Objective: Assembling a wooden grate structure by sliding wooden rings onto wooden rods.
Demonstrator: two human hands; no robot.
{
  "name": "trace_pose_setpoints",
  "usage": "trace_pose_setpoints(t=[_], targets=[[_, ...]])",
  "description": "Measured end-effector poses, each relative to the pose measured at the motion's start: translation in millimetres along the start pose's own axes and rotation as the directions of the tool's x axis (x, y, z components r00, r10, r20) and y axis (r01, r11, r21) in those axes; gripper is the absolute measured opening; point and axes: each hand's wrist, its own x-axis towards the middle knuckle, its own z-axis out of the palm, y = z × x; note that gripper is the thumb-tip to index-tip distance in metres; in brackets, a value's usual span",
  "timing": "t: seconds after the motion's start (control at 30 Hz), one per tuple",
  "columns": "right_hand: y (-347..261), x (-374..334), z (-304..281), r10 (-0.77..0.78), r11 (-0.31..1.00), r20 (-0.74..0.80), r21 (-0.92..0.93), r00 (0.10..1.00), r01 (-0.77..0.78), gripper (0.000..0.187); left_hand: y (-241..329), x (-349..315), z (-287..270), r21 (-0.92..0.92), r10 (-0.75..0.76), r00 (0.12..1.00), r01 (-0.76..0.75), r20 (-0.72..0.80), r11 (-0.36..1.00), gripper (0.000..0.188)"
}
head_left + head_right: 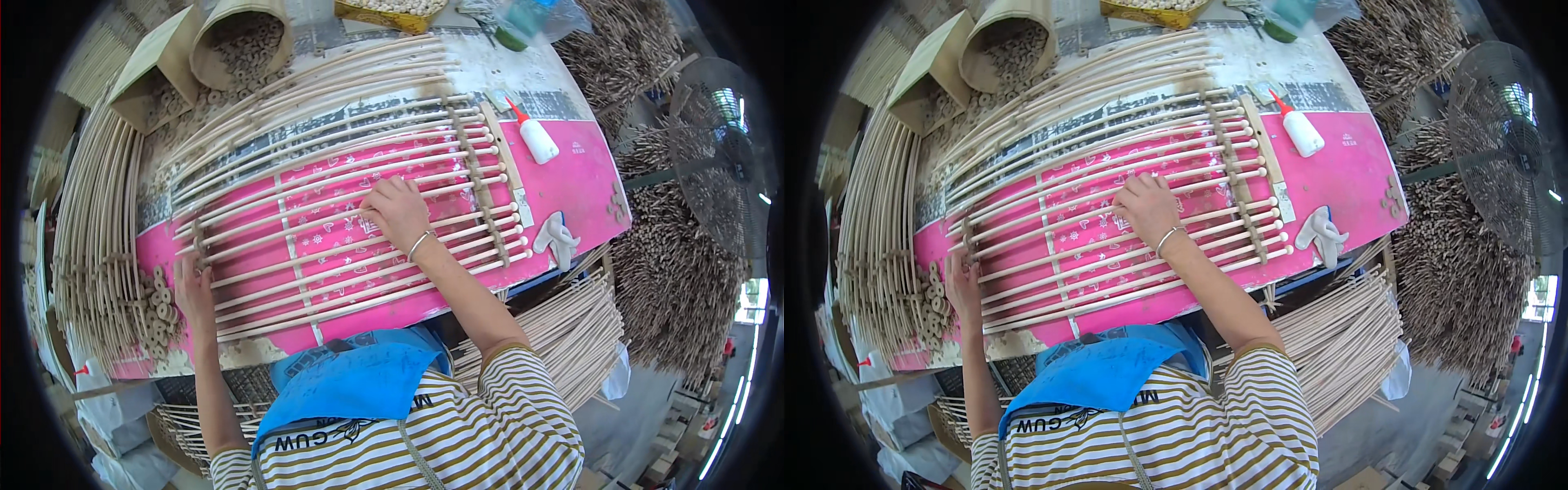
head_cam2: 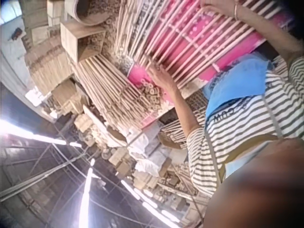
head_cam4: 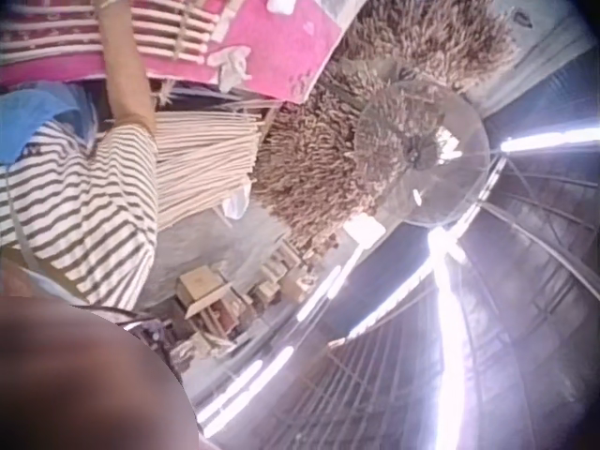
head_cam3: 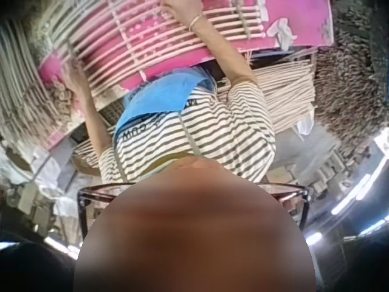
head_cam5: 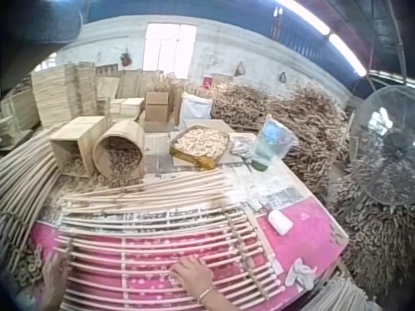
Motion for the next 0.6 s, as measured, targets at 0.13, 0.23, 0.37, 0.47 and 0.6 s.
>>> trace_pose_setpoints(t=[0.13, 0.23, 0.37, 0.47, 0.6], targets=[[-0.3, -2.3, -0.4, 0.009, 1.000, 0.028, -0.015, 1.000, -0.009, 0.014, 3.2, -0.3, -1.5, 0.007, -0.001, 1.000, 0.001, 0.007, 1.000, 0.035], [-2.0, -1.8, 0.7, 0.013, 1.000, 0.037, -0.006, 0.999, -0.013, 0.015, -2.3, -3.7, 0.1, 0.016, -0.017, 1.000, 0.017, 0.008, 1.000, 0.033], [-2.4, -3.7, 3.5, 0.016, 1.000, 0.023, -0.004, 1.000, -0.016, 0.015, -4.9, -3.9, -0.2, 0.018, -0.068, 0.997, 0.067, 0.039, 0.998, 0.035], [-0.3, -3.5, 3.7, 0.020, 1.000, 0.013, -0.012, 1.000, -0.020, 0.014, -1.4, 0.1, 0.3, 0.001, -0.035, 0.999, 0.035, 0.029, 0.999, 0.035], [1.0, -2.6, 1.9, 0.028, 1.000, 0.031, -0.014, 0.999, -0.028, 0.014, -2.1, 4.3, 1.7, 0.033, -0.004, 0.999, 0.003, 0.043, 0.999, 0.035]])
